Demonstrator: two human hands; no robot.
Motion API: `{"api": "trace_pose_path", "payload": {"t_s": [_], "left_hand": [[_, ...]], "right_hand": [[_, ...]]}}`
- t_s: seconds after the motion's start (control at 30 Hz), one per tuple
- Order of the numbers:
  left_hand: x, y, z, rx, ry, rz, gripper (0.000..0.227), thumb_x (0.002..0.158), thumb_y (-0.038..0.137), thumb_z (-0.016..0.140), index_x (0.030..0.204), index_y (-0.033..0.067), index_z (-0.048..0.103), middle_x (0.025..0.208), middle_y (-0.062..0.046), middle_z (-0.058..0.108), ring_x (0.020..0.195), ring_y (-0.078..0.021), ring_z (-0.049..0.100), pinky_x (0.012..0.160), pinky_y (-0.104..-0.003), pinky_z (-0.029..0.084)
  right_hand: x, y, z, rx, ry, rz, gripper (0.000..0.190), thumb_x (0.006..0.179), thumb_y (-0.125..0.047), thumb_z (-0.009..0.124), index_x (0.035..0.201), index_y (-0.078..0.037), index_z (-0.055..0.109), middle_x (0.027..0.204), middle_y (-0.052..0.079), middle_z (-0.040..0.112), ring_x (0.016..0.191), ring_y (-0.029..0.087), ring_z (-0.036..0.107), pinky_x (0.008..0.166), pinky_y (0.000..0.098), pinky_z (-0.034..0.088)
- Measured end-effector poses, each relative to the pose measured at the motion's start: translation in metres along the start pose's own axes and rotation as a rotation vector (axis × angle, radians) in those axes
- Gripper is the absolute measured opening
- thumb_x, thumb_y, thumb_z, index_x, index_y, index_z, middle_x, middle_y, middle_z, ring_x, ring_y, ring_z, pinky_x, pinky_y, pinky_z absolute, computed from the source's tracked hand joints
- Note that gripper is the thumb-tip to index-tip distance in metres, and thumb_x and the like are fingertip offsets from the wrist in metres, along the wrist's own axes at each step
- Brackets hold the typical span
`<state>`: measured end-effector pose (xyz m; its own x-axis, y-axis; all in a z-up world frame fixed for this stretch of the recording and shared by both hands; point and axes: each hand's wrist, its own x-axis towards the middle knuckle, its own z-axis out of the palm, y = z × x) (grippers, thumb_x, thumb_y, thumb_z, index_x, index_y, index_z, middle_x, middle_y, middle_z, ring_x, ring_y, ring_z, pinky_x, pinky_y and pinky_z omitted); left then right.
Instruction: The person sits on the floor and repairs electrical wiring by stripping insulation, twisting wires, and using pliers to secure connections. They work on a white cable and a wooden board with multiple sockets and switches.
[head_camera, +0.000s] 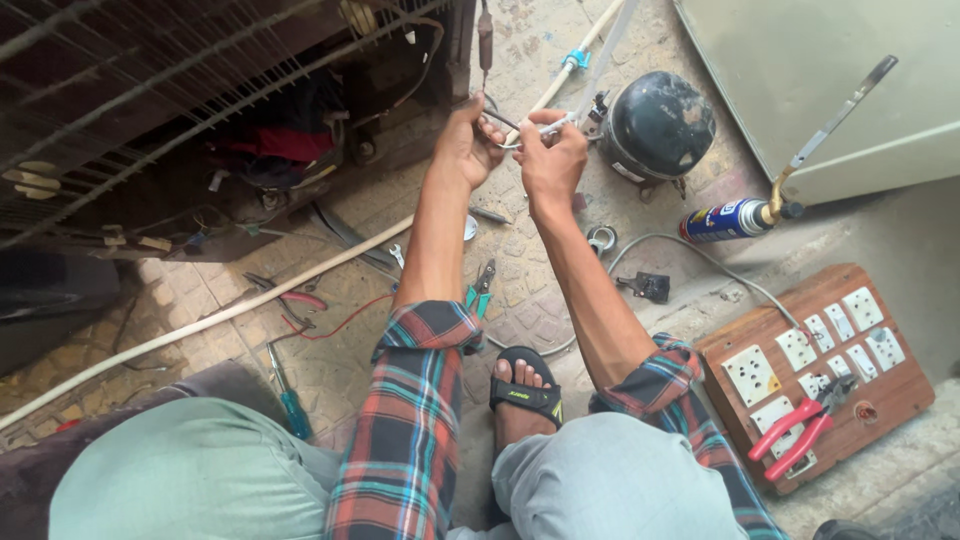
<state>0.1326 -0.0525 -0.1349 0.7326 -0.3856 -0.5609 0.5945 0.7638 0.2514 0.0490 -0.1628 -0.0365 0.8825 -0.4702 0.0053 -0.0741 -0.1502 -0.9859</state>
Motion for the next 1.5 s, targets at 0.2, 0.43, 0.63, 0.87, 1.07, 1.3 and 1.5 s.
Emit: {"api": "trace_pose_path", "payload": {"t_s": [0.2, 0.43, 0.63, 0.87, 1.07, 1.3, 1.5], "left_hand": [[-0.011, -0.013, 0.026, 0.215, 0.346, 0.270, 0.035, 0.096, 0.044, 0.068, 0.086, 0.0114, 0.059, 0.059, 0.002, 0.052, 0.048, -0.0096, 0.048, 0.041, -0.026, 0.031], [-0.011, -0.002, 0.005, -0.021, -0.066, 0.101, 0.040, 0.099, 0.044, 0.067, 0.081, 0.0152, 0.046, 0.061, 0.001, 0.049, 0.051, -0.0144, 0.052, 0.045, -0.028, 0.032], [0.000, -0.007, 0.001, -0.097, -0.055, 0.063, 0.037, 0.094, 0.038, 0.070, 0.075, 0.0160, 0.047, 0.055, 0.001, 0.048, 0.048, -0.0140, 0.049, 0.038, -0.028, 0.026], [-0.012, -0.016, 0.010, -0.140, 0.029, 0.270, 0.023, 0.090, 0.021, 0.067, 0.078, 0.0102, 0.051, 0.059, -0.003, 0.051, 0.051, -0.0162, 0.052, 0.043, -0.029, 0.033], [-0.019, -0.023, 0.022, -0.035, 0.195, 0.393, 0.023, 0.091, 0.015, 0.067, 0.075, 0.0101, 0.051, 0.059, -0.001, 0.051, 0.050, -0.0137, 0.050, 0.042, -0.028, 0.031], [-0.057, -0.024, 0.025, 0.029, 0.145, 0.385, 0.012, 0.096, 0.014, 0.066, 0.088, 0.0059, 0.063, 0.073, -0.003, 0.062, 0.067, -0.0157, 0.064, 0.062, -0.031, 0.053], [-0.061, -0.005, 0.038, 0.170, 0.356, 0.266, 0.009, 0.092, 0.005, 0.066, 0.096, -0.0031, 0.068, 0.078, -0.011, 0.068, 0.068, -0.0222, 0.069, 0.067, -0.039, 0.063]], "right_hand": [[0.021, 0.014, -0.033, 0.230, -0.436, 0.026, 0.027, 0.086, 0.000, 0.066, 0.112, -0.002, 0.073, 0.093, 0.004, 0.072, 0.088, 0.011, 0.066, 0.083, 0.0238, 0.055], [0.064, -0.001, -0.056, -0.070, -0.832, -0.213, 0.018, 0.086, 0.004, 0.076, 0.099, -0.008, 0.077, 0.121, 0.001, 0.067, 0.107, 0.016, 0.066, 0.092, 0.0273, 0.055], [0.079, -0.039, -0.062, -0.275, -0.951, -0.482, 0.016, 0.088, 0.001, 0.081, 0.102, -0.007, 0.079, 0.115, 0.008, 0.076, 0.105, 0.019, 0.073, 0.089, 0.0326, 0.061], [0.079, -0.038, -0.063, -0.237, -0.947, -0.484, 0.015, 0.090, 0.004, 0.077, 0.104, -0.002, 0.077, 0.116, 0.011, 0.077, 0.104, 0.018, 0.074, 0.091, 0.0321, 0.061], [0.071, -0.033, -0.065, -0.271, -0.897, -0.638, 0.019, 0.092, 0.007, 0.074, 0.109, -0.001, 0.074, 0.113, 0.012, 0.077, 0.107, 0.021, 0.075, 0.090, 0.0328, 0.061], [0.067, -0.027, -0.068, -0.250, -0.832, -0.653, 0.022, 0.092, 0.009, 0.072, 0.112, -0.002, 0.075, 0.112, 0.010, 0.077, 0.101, 0.021, 0.076, 0.087, 0.0334, 0.062], [0.056, -0.016, -0.071, -0.256, -0.799, -0.666, 0.021, 0.092, 0.009, 0.073, 0.110, -0.002, 0.076, 0.112, 0.009, 0.078, 0.098, 0.020, 0.076, 0.083, 0.0333, 0.061]]}}
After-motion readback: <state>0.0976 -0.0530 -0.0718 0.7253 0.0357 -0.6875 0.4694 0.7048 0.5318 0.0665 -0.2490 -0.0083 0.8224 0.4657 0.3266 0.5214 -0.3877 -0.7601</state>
